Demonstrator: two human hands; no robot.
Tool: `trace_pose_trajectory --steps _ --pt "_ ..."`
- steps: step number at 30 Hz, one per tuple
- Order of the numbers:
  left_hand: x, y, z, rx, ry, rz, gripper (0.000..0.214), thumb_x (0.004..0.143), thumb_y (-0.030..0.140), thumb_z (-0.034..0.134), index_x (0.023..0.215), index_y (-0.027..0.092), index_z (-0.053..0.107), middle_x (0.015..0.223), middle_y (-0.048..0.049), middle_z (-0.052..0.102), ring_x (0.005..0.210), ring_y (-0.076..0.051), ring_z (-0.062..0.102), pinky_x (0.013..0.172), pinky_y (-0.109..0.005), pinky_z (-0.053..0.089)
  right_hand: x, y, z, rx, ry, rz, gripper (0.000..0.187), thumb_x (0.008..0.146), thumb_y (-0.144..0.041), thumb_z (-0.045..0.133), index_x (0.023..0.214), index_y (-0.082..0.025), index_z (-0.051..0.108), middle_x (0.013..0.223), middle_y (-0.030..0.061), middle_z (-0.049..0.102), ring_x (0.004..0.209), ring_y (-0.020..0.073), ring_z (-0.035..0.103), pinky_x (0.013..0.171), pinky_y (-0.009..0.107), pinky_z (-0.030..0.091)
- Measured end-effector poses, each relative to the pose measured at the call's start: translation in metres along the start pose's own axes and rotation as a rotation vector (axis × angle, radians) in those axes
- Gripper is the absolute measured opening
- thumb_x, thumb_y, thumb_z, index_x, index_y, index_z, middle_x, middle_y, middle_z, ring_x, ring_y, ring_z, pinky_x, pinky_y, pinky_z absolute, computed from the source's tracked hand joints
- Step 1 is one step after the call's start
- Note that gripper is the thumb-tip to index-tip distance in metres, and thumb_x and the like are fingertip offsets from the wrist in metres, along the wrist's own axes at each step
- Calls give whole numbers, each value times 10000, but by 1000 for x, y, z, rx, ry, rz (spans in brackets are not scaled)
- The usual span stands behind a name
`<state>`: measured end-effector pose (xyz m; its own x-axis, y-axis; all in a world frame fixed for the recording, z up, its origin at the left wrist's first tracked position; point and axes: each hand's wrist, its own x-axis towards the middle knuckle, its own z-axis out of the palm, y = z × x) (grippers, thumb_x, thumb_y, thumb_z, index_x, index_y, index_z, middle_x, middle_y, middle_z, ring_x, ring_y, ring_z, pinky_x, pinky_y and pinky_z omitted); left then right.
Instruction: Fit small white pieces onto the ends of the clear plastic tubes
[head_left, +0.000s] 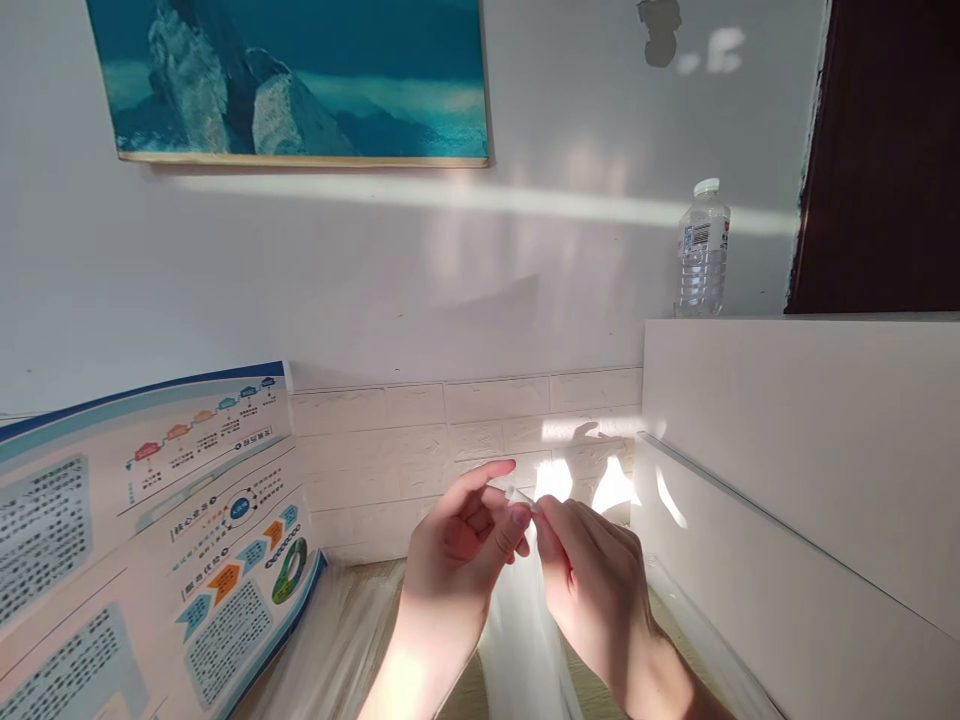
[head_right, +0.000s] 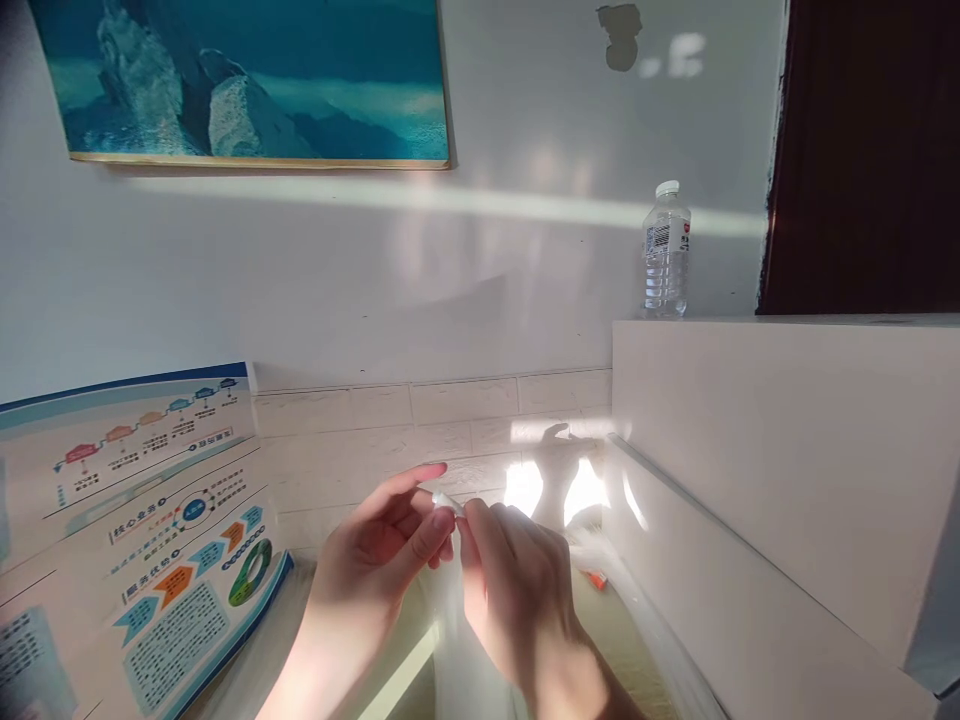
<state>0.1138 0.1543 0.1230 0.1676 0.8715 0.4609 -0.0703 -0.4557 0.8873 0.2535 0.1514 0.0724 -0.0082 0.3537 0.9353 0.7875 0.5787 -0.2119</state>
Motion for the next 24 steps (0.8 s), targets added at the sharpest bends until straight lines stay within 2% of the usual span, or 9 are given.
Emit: trace_pose_trajectory --steps 5,11,15,19,24 --pt "3 -2 3 -43 19 -29 314 836 359 754 1111 210 722 717 10 605 633 -133 602 636 -286 518 2 -2 0 206 -41 85 294 1029 -173 403 751 -206 492 624 -29 515 554 103 423 533 259 297" --pt "1 -7 4 35 -4 29 203 873 360 691 1013 218 729 683 9 616 666 -139 600 689 -281 524 3 -2 -5 323 -112 122 294 1033 -197 387 773 -199 525 662 -26 551 586 97 482 567 246 342" --pt "-3 -13 2 77 -14 79 100 926 323 631 924 229 661 814 3 644 753 -135 602 706 -253 488 5 1 -12 417 -213 158 300 1036 -239 386 788 -196 549 624 -33 475 549 95 396 523 254 282" --pt "-3 -16 -1 43 -107 139 102 975 300 589 904 234 618 868 11 586 812 -134 572 747 -257 457 7 1 -21 606 -310 262 346 1035 -358 420 771 -194 571 558 -51 324 513 94 278 490 265 204" --pt "-2 -18 -6 -73 -215 212 120 971 314 609 899 230 654 849 0 554 760 -141 565 711 -287 452 7 -2 -28 916 -431 428 447 1008 -507 467 732 -177 589 559 -47 326 527 91 295 504 263 208"
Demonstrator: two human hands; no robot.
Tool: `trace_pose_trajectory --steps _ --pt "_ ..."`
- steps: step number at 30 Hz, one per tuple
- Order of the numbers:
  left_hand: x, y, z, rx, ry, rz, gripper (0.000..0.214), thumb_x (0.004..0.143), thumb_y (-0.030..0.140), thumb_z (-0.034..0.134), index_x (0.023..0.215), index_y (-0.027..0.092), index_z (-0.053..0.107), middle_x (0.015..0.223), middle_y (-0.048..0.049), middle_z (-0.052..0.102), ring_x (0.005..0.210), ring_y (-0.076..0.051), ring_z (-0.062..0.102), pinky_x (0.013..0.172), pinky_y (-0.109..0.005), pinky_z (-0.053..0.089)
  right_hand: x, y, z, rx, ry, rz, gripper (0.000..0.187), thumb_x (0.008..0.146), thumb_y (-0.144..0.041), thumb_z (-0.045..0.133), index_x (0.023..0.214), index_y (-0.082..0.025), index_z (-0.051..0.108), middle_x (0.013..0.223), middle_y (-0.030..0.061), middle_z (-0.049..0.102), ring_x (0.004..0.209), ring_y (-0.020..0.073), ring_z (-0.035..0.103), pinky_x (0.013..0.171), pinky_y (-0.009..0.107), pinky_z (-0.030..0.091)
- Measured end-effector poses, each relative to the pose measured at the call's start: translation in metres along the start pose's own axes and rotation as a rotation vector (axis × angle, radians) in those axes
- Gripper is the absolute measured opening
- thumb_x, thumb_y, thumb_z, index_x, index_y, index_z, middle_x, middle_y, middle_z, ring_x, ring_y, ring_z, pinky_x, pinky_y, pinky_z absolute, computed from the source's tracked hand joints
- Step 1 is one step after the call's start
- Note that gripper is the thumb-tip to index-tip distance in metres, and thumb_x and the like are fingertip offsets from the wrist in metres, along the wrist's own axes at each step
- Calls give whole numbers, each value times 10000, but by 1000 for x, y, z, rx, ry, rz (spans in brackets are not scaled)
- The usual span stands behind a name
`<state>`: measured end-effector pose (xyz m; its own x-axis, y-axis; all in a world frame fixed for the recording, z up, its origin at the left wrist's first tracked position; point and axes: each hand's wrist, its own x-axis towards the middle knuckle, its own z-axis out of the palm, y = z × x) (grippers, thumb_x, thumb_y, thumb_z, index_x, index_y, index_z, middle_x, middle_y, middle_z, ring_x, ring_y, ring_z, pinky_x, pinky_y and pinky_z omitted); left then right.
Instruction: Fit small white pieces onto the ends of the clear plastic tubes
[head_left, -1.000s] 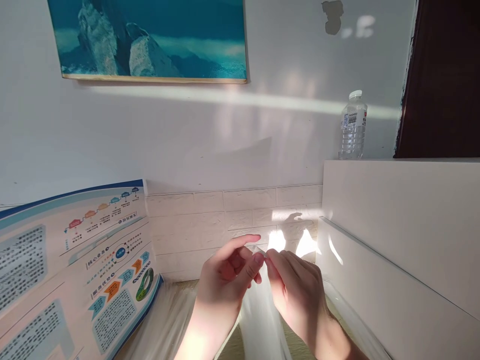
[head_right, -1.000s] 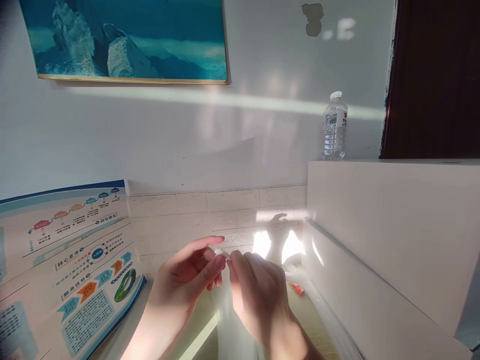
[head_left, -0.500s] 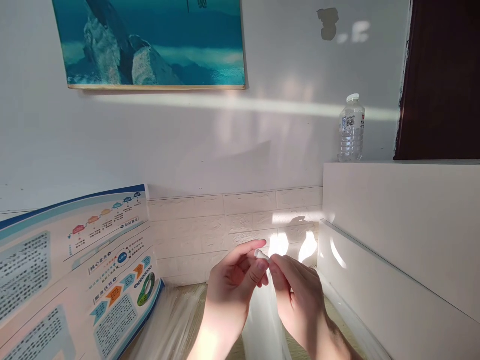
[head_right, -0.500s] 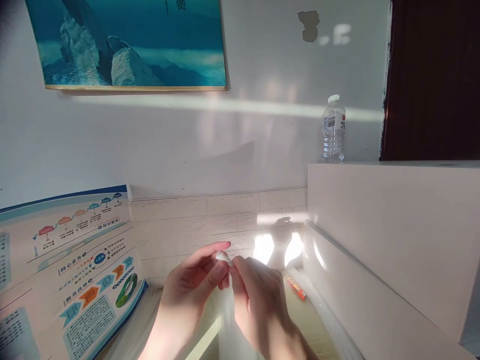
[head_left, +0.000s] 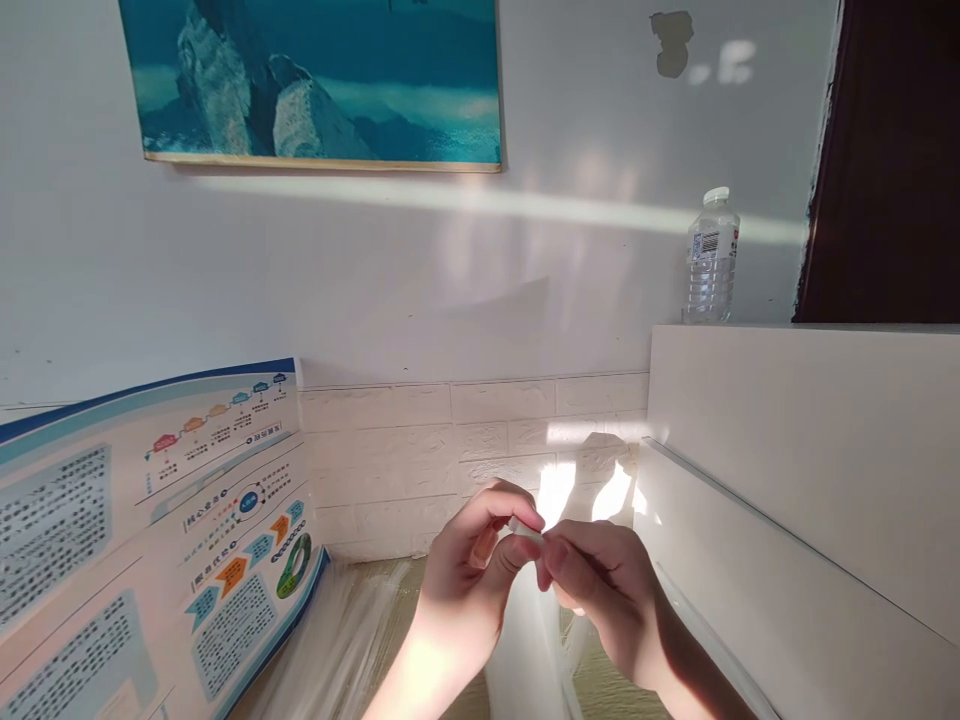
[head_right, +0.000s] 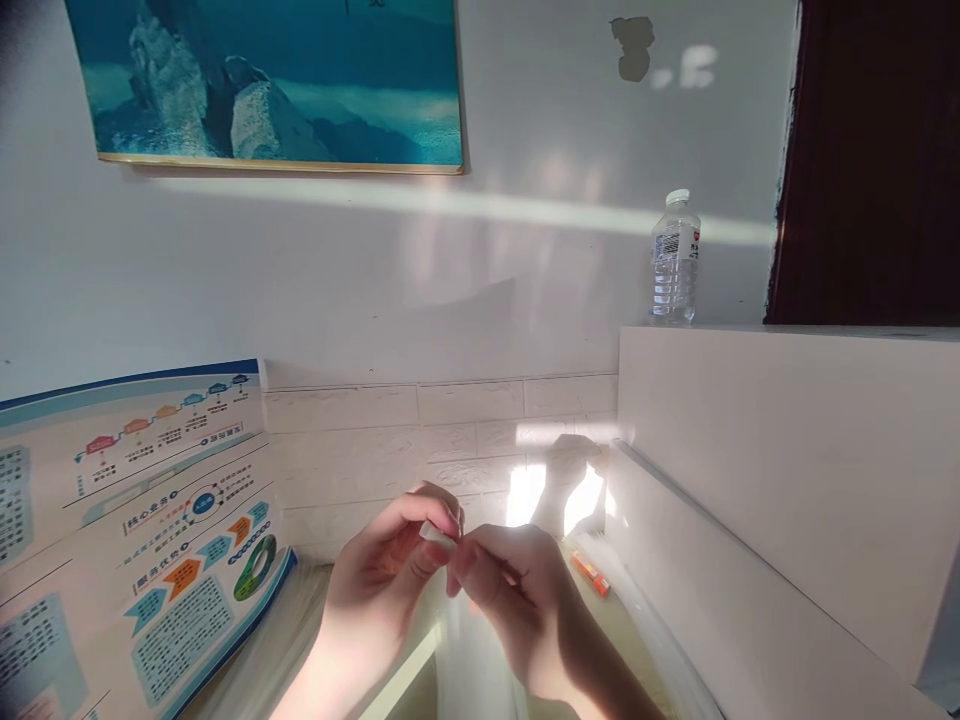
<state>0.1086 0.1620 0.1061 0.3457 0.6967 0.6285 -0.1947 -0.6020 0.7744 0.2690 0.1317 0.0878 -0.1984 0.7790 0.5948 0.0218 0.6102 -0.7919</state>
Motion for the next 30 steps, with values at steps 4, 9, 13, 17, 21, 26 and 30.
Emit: trace_pose_trajectory --steps 4,9,13,17,21,26,30 --pt "0 -3 -5 -31 -27 91 66 922 292 683 931 229 702 855 -25 587 808 -165 591 700 -284 464 0 7 2 284 -99 100 467 967 -545 552 708 -160 608 518 -48 365 515 86 317 523 265 245" --pt "2 -4 -7 5 -28 245 25 905 224 701 920 236 718 822 -22 611 805 -159 582 727 -282 476 -4 7 6 587 -188 230 410 938 -503 627 751 -139 652 539 -39 415 486 63 335 515 253 240" --pt "3 -2 -6 45 -39 360 125 937 220 651 828 235 710 765 -20 588 740 -163 562 644 -290 445 -10 2 12 809 -154 408 254 938 -414 659 912 -164 695 677 -26 451 555 49 355 518 209 234" --pt "4 -2 -6 31 -46 395 174 951 269 634 796 250 710 712 -21 567 690 -171 537 600 -306 437 -10 12 16 1001 -248 497 205 919 -379 683 868 -181 667 670 -38 426 514 37 329 472 188 197" --pt "5 0 -8 63 -45 358 173 948 291 643 808 259 738 731 -28 604 703 -170 554 602 -299 452 -10 9 16 981 -226 460 223 951 -382 631 851 -183 648 634 -45 419 479 42 307 467 199 217" --pt "4 4 -11 73 -49 278 100 944 257 660 937 269 759 855 -44 660 812 -184 606 693 -320 487 -6 -2 12 856 -178 381 318 985 -429 588 795 -176 610 571 -51 364 507 69 305 500 223 235" --pt "3 7 -12 93 -11 259 194 929 204 669 1057 327 747 897 -44 670 815 -199 622 720 -363 498 2 8 6 718 -264 251 385 993 -477 565 754 -177 596 527 -74 265 470 69 216 461 237 175"
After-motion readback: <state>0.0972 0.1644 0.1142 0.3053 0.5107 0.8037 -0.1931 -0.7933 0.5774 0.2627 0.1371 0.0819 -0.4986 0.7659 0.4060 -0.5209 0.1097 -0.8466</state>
